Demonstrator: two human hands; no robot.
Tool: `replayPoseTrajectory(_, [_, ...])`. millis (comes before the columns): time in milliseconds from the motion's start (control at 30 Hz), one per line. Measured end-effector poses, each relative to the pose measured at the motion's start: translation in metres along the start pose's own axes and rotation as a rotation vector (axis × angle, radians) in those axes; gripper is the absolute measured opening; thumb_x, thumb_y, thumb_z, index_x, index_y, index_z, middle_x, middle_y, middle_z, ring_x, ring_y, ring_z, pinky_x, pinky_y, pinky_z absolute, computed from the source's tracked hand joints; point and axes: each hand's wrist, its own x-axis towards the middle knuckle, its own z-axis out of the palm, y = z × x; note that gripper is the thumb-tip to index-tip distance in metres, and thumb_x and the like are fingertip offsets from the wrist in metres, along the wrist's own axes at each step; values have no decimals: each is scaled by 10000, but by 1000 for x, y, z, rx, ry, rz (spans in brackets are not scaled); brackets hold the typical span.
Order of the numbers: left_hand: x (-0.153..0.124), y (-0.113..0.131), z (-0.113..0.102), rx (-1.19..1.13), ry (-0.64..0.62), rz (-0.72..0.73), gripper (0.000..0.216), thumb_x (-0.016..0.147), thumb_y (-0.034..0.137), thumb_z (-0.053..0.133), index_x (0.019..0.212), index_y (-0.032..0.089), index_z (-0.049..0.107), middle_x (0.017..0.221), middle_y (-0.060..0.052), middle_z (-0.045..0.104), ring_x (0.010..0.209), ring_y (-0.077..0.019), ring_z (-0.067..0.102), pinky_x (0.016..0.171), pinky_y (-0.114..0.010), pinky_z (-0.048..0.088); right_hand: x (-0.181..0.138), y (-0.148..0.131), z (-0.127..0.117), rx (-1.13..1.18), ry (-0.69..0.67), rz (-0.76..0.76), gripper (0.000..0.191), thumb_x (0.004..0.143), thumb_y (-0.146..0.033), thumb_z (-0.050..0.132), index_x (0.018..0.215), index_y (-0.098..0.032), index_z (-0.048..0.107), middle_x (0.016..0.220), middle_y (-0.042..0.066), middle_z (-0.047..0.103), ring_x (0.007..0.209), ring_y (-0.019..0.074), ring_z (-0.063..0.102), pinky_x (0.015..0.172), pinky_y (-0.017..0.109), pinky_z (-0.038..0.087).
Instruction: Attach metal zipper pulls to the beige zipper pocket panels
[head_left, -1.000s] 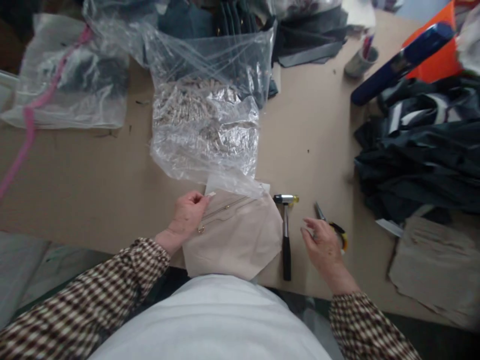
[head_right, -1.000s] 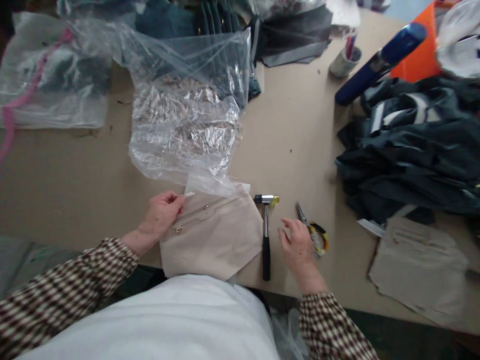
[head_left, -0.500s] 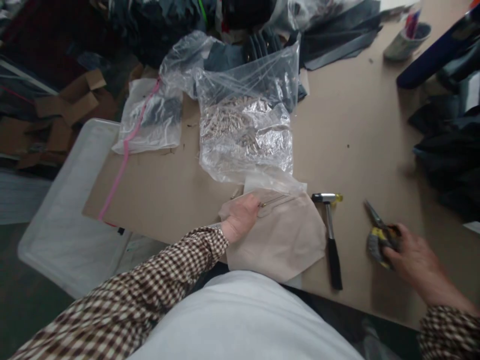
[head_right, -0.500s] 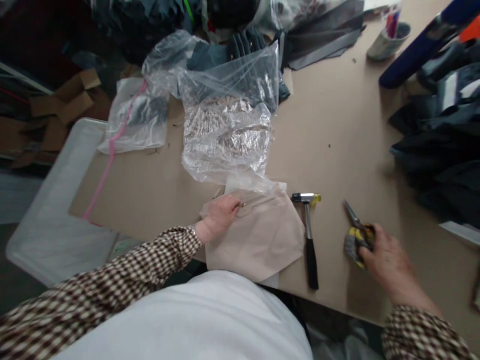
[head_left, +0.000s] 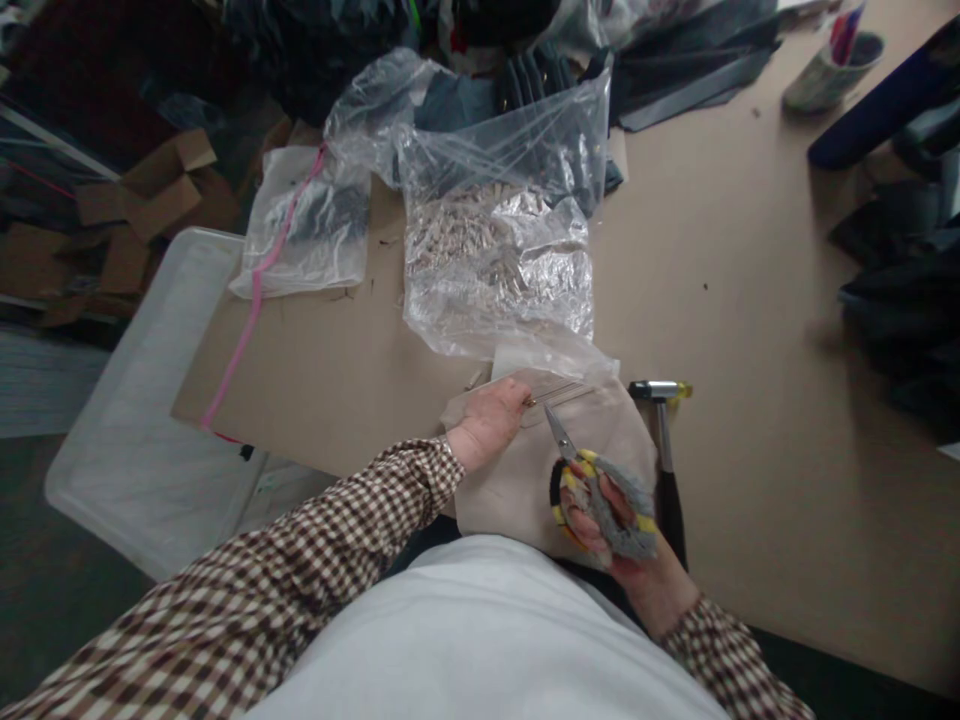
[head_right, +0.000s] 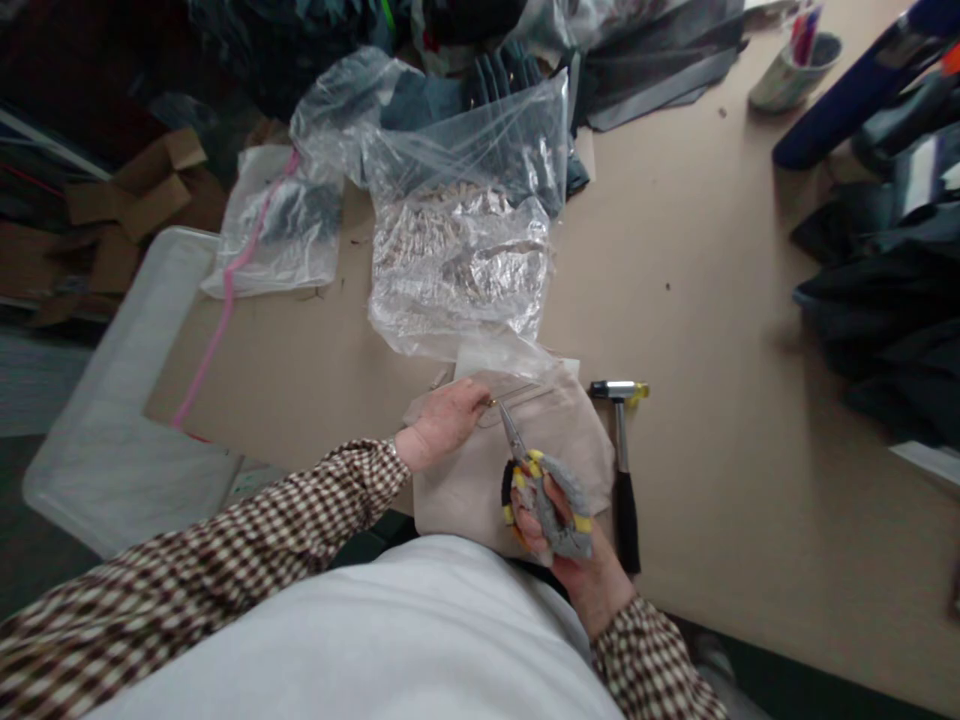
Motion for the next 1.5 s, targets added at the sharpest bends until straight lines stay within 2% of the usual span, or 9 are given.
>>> replayPoseTrajectory(133, [2,-4,3,11,18,20,217,968,237,468,1004,205,680,1026,-88,655,925,-215,597,827,-301,448,16,6,-2,175,-113,28,324,825,-520,666,933,-214,669,596,-23,516,422,41,326,389,153,278])
replayPoseTrajectory(333, [3,-3,2,64,9,14,207,966,234,473,1013,196,670,1011,-74,654,863,-205,602,756,-298,438,21,16,-10,225,-93,38,321,809,-492,685,977,-219,672,718,3,592,445,48,364,364,149,305])
replayPoseTrajectory(667, [2,2,-5,110,-16,-10,213,970,244,467,1035,208,667,1057,-62,670,866,-195,618,724,-294,429,23,21,-12,344,-110,55,313,808,-434,712,1001,-187,704,751,31,629,453,36,378,359,123,340])
replayPoseTrajectory(867, [3,3,-8,123,-55,-21,228,981,267,445,1036,221,661,1045,-51,667,881,-194,628,716,-292,446,29,22,-17,380,-185,51,296,830,-430,694,1001,-188,683,762,23,627,458,33,394,362,109,332])
replayPoseTrajectory(1033, [3,1,-5,138,-20,9,217,975,262,450,1036,228,656,1041,-40,668,891,-189,634,723,-284,456,34,20,-12,410,-222,46,286,858,-427,669,1011,-186,670,746,9,617,455,34,385,375,115,348])
replayPoseTrajectory(1200, [3,0,-4,119,-32,10,222,972,245,450,1053,217,655,1060,-53,667,882,-196,635,740,-296,465,36,26,-2,498,-180,46,223,876,-383,652,999,-197,650,798,14,625,502,40,414,415,110,375])
replayPoseTrajectory(1300, [4,0,-4,105,-30,20,209,965,239,463,1042,211,655,1037,-59,666,880,-200,636,744,-299,468,39,32,3,558,-184,49,241,840,-380,699,978,-191,643,805,15,632,506,35,419,417,105,360])
replayPoseTrajectory(1400, [5,-1,-5,98,-22,31,194,958,238,473,1021,211,654,1009,-56,667,882,-205,640,736,-298,468,39,31,3,506,-215,70,300,778,-372,764,984,-189,645,804,16,639,529,42,460,446,123,388])
replayPoseTrajectory(1500, [6,-1,-6,106,-44,25,194,958,248,474,1030,215,652,1033,-60,668,888,-208,647,748,-304,474,30,24,-6,365,-237,105,342,798,-357,751,1092,-227,635,787,0,627,537,61,504,468,156,421])
